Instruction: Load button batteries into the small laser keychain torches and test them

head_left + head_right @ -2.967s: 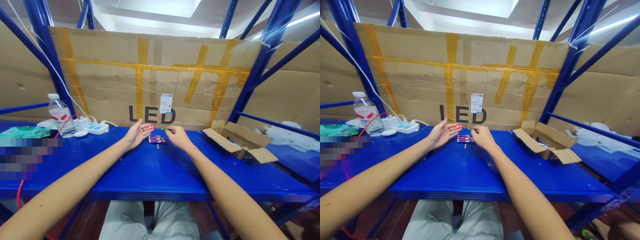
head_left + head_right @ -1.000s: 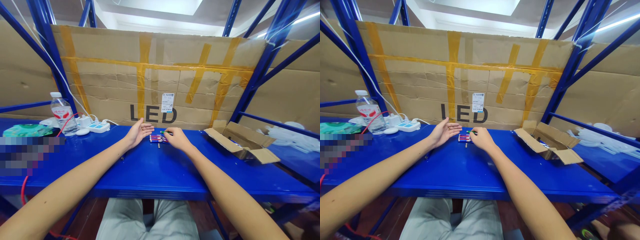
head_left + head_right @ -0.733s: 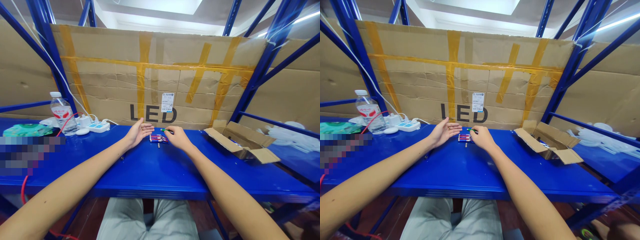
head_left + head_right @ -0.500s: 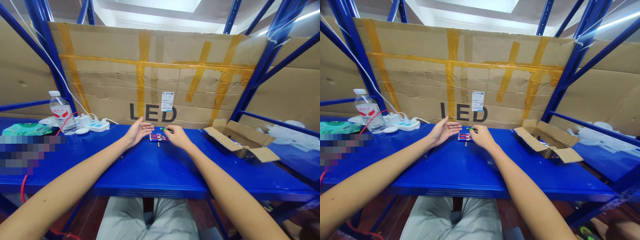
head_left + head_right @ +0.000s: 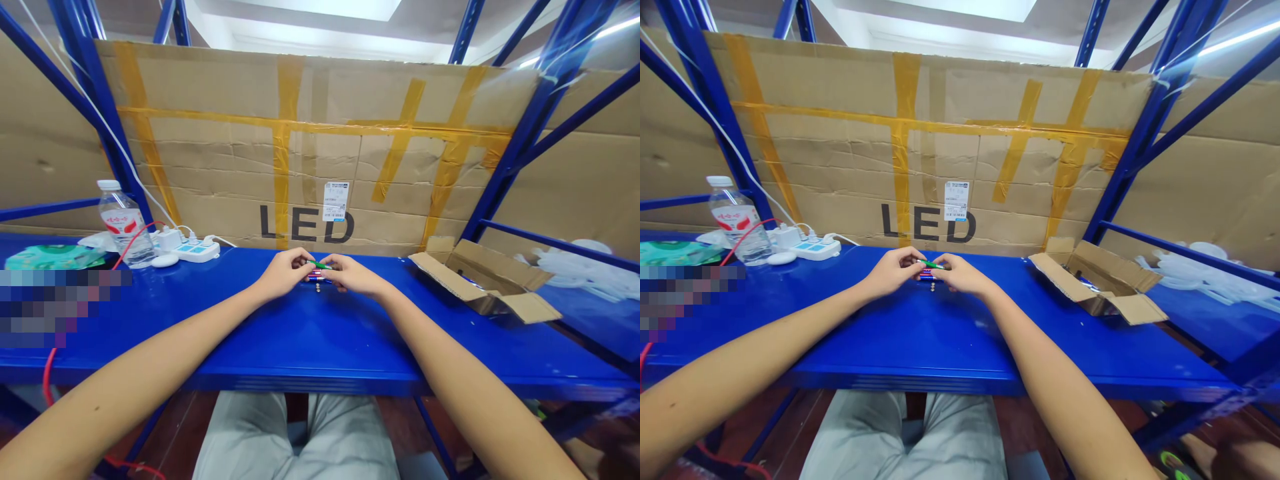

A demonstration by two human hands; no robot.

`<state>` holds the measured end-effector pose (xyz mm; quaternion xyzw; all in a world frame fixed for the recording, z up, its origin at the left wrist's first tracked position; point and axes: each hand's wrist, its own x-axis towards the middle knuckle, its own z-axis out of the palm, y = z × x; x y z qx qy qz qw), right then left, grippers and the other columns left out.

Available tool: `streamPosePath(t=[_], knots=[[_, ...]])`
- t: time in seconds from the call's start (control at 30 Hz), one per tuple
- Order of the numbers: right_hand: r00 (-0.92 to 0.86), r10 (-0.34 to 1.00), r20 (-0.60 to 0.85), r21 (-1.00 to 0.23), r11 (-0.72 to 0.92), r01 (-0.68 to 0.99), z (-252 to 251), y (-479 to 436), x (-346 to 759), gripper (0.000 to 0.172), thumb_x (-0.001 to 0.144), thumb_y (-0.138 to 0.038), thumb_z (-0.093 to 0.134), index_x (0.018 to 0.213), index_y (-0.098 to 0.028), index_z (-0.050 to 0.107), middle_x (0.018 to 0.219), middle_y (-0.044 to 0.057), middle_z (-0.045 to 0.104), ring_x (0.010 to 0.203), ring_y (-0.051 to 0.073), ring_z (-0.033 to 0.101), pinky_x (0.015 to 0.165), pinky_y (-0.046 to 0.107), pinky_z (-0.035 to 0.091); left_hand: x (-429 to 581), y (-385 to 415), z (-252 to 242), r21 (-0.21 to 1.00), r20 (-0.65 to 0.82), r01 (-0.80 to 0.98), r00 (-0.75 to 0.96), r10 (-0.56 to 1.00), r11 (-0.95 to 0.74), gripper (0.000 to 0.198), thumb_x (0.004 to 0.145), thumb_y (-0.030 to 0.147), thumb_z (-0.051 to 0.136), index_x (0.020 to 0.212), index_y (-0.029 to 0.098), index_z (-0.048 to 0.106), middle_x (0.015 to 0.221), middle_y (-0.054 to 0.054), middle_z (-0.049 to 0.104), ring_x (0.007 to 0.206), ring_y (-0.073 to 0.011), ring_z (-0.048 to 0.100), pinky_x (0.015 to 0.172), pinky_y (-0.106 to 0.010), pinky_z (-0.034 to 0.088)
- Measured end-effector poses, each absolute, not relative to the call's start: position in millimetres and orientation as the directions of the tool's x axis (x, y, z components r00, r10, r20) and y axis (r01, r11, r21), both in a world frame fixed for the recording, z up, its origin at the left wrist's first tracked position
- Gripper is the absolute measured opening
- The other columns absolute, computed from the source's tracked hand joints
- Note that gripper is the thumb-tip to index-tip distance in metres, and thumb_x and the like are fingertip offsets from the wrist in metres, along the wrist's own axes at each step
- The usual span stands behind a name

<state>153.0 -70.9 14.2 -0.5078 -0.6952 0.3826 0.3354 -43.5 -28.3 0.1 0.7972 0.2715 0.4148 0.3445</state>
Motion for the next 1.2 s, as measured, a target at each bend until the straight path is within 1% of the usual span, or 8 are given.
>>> streamPosePath(t=[0.13, 0.3, 0.43, 0.57, 0.8, 0.9, 1.03, 1.2], knots=[[-0.149, 0.975, 0.166, -0.817, 0.220, 0.533, 9.0, -62.9, 159.3, 0.016, 0.087, -0.018, 0.054, 0.103, -0.018, 0.051, 0.062, -0.005, 0.053, 0.052, 0.010, 0.048, 0.051, 0.022, 0.037, -46.4, -20.7, 1.0, 0.760, 0.488, 0.214, 0.437, 0.756, -0.614, 0.020, 0.080, 0.031, 0.063, 0.091, 0.015, 0.064, 0.072, -0.002, 0.067, 0.067, -0.0161, 0.063, 0.065, -0.029, 0.049], [-0.150, 0.953, 0.263, -0.779, 0.301, 0.550, 1.3, -55.3, 160.9, 0.008, 0.088, -0.015, 0.048, 0.092, -0.020, 0.046, 0.065, -0.004, 0.056, 0.059, 0.012, 0.055, 0.056, 0.023, 0.042, -48.9, -17.9, 2.5, 0.703, 0.492, 0.323, 0.423, 0.761, -0.634, 0.018, 0.081, 0.031, 0.062, 0.089, 0.015, 0.067, 0.073, -0.003, 0.068, 0.069, -0.0159, 0.062, 0.066, -0.028, 0.048], [-0.093, 0.961, 0.262, -0.827, 0.273, 0.492, -0.8, -51.3, 162.1, 0.011, 0.088, -0.012, 0.044, 0.085, -0.022, 0.040, 0.063, -0.005, 0.057, 0.055, 0.011, 0.054, 0.052, 0.022, 0.042, -50.4, -16.7, 5.8, 0.656, 0.490, 0.392, 0.429, 0.759, -0.645, 0.018, 0.083, 0.029, 0.060, 0.090, 0.015, 0.069, 0.076, -0.004, 0.070, 0.071, -0.0160, 0.063, 0.069, -0.028, 0.047], [-0.128, 0.959, 0.253, -0.810, 0.282, 0.513, 0.0, -49.1, 166.0, 0.011, 0.082, -0.010, 0.052, 0.078, -0.019, 0.049, 0.058, -0.004, 0.056, 0.051, 0.011, 0.053, 0.050, 0.023, 0.044, -50.9, -13.5, 7.7, 0.591, 0.492, 0.467, 0.437, 0.753, -0.658, 0.016, 0.082, 0.025, 0.060, 0.089, 0.016, 0.071, 0.081, -0.004, 0.072, 0.074, -0.0160, 0.063, 0.070, -0.027, 0.047], [-0.119, 0.976, 0.184, -0.904, 0.216, 0.369, -0.9, -45.2, 170.1, 0.008, 0.083, -0.014, 0.058, 0.075, -0.016, 0.057, 0.061, 0.001, 0.062, 0.056, 0.013, 0.059, 0.054, 0.024, 0.050, -51.5, -6.0, 4.8, 0.555, 0.494, 0.510, 0.433, 0.754, -0.657, 0.017, 0.083, 0.025, 0.059, 0.089, 0.016, 0.073, 0.086, -0.005, 0.074, 0.078, -0.0171, 0.065, 0.072, -0.028, 0.048], [-0.041, 0.963, 0.267, -0.826, 0.250, 0.505, -4.2, -37.5, 170.6, 0.009, 0.084, -0.014, 0.057, 0.076, -0.017, 0.057, 0.062, 0.002, 0.063, 0.057, 0.014, 0.060, 0.057, 0.025, 0.048, -49.2, 1.9, 3.3, 0.564, 0.459, 0.520, 0.449, 0.767, -0.642, 0.018, 0.083, 0.024, 0.059, 0.091, 0.017, 0.073, 0.086, -0.005, 0.075, 0.079, -0.0173, 0.066, 0.074, -0.028, 0.048], [0.002, 0.886, 0.463, -0.571, 0.296, 0.766, -9.1, -22.9, 168.7, 0.006, 0.083, -0.016, 0.060, 0.078, -0.017, 0.064, 0.079, 0.004, 0.071, 0.076, 0.017, 0.063, 0.072, 0.027, 0.047, -43.9, 21.8, 3.0, 0.503, 0.454, 0.570, 0.465, 0.760, -0.649, 0.019, 0.082, 0.020, 0.058, 0.093, 0.017, 0.073, 0.088, -0.005, 0.075, 0.083, -0.0183, 0.067, 0.077, -0.029, 0.048], [-0.032, 0.878, 0.477, -0.440, 0.270, 0.856, -18.2, -7.4, 167.1, 0.015, 0.087, -0.017, 0.057, 0.090, -0.018, 0.071, 0.095, 0.007, 0.074, 0.091, 0.020, 0.064, 0.083, 0.028, 0.044, -35.1, 47.2, 0.3, 0.459, 0.429, 0.609, 0.486, 0.762, -0.647, 0.016, 0.080, 0.018, 0.058, 0.085, 0.017, 0.074, 0.089, -0.008, 0.075, 0.085, -0.0207, 0.066, 0.080, -0.032, 0.049]])
